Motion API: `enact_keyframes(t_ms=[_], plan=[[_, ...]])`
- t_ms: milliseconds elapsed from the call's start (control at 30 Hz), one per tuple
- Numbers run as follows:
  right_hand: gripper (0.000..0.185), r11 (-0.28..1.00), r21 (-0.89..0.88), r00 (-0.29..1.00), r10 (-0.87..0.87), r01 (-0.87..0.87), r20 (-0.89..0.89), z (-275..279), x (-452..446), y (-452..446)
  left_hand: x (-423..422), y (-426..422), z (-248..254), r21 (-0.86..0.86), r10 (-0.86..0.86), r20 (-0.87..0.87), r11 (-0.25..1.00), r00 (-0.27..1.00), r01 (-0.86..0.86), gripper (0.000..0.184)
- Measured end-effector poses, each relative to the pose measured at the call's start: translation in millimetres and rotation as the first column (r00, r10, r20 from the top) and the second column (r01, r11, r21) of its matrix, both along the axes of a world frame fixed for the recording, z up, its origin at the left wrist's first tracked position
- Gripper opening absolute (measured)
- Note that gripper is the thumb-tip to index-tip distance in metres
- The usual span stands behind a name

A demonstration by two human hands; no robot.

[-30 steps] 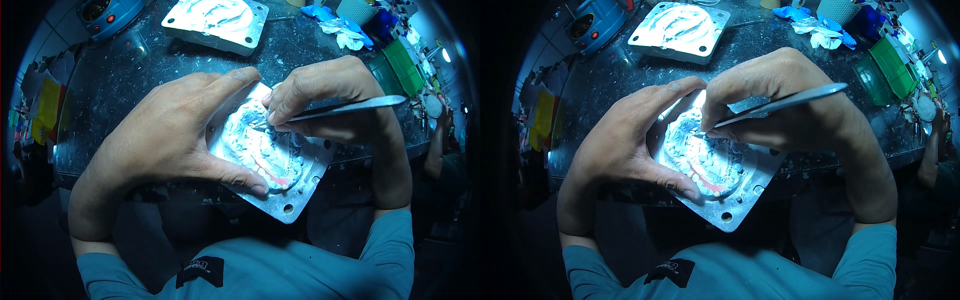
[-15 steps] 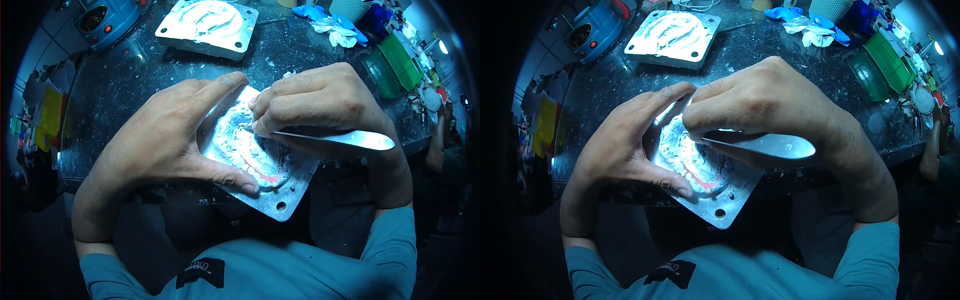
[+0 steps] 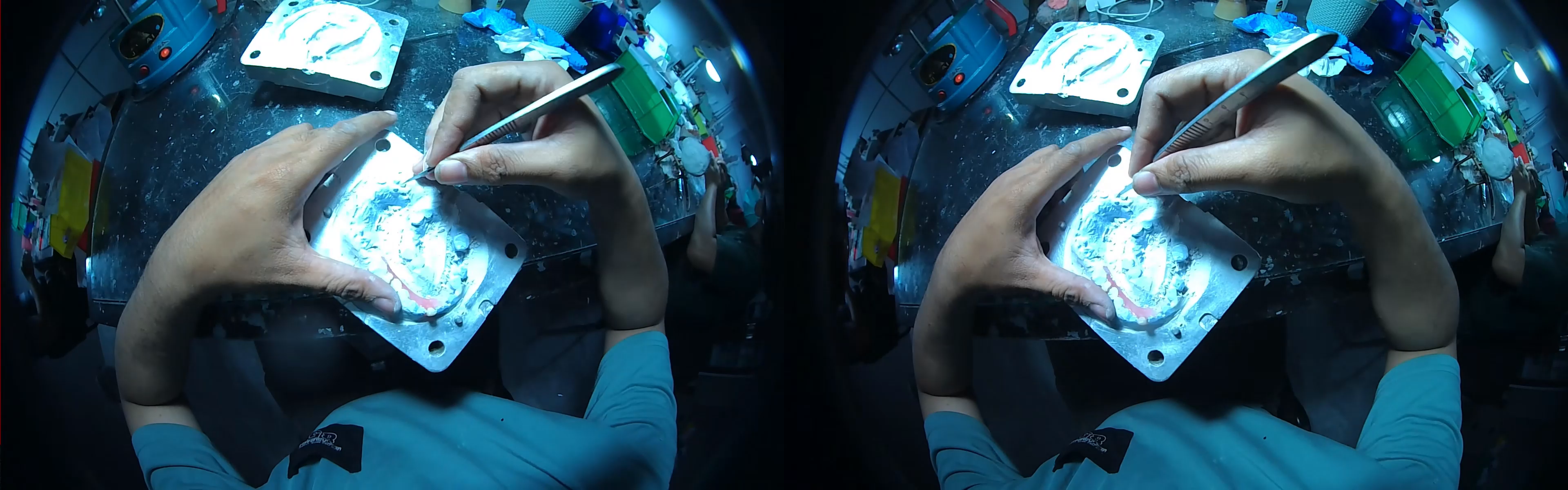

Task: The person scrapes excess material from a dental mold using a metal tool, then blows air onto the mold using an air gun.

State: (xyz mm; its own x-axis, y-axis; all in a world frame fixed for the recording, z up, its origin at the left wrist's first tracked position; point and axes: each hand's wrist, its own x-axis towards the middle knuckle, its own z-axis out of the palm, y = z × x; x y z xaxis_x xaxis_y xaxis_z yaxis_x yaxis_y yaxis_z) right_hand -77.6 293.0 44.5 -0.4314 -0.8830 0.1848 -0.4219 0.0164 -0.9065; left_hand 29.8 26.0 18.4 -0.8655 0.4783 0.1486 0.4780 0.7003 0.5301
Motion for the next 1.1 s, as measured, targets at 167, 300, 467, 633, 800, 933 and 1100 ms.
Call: enact_keyframes(t_ms=[167, 300, 467, 633, 800, 933, 1100], plan=[[0.017, 0.999, 0.036, 0.994, -0.026, 0.03, -0.107, -3.0, -4.9, 3.6, -3.7, -4.0, -0.2, -0.021, -0.025, -0.035, 0.999, 0.999, 0.025, 0.138], [0.015, 0.999, 0.037, 0.993, 0.002, 0.002, -0.121, -3.1, -4.4, 3.3, -3.1, -3.2, 0.4, -0.028, -0.021, -0.03, 0.999, 0.999, 0.02, 0.138], [0.014, 0.999, 0.034, 0.988, 0.041, -0.037, -0.147, -1.1, -4.2, 3.6, -4.0, -4.0, -2.0, -0.004, -0.031, -0.049, 1.0, 0.998, 0.031, 0.138], [0.014, 0.999, 0.049, 0.993, 0.023, -0.017, -0.115, 0.9, -2.5, 2.7, -3.3, -3.2, -0.1, -0.018, -0.031, -0.04, 0.999, 0.999, 0.03, 0.137], [0.013, 0.999, 0.028, 0.994, 0.028, -0.025, -0.107, 0.1, -2.0, 1.9, -3.7, -3.7, -2.2, 0.0, -0.042, -0.063, 0.999, 0.997, 0.042, 0.135], [0.011, 0.999, 0.028, 0.996, 0.034, -0.031, -0.087, -0.6, -1.2, 1.9, -4.2, -3.0, -3.3, 0.006, -0.049, -0.07, 0.999, 0.996, 0.05, 0.136], [0.01, 0.997, 0.065, 0.995, 0.048, -0.042, -0.092, 1.7, -0.5, 1.0, -4.8, -3.6, -5.2, 0.009, -0.062, -0.094, 0.998, 0.994, 0.063, 0.137]])
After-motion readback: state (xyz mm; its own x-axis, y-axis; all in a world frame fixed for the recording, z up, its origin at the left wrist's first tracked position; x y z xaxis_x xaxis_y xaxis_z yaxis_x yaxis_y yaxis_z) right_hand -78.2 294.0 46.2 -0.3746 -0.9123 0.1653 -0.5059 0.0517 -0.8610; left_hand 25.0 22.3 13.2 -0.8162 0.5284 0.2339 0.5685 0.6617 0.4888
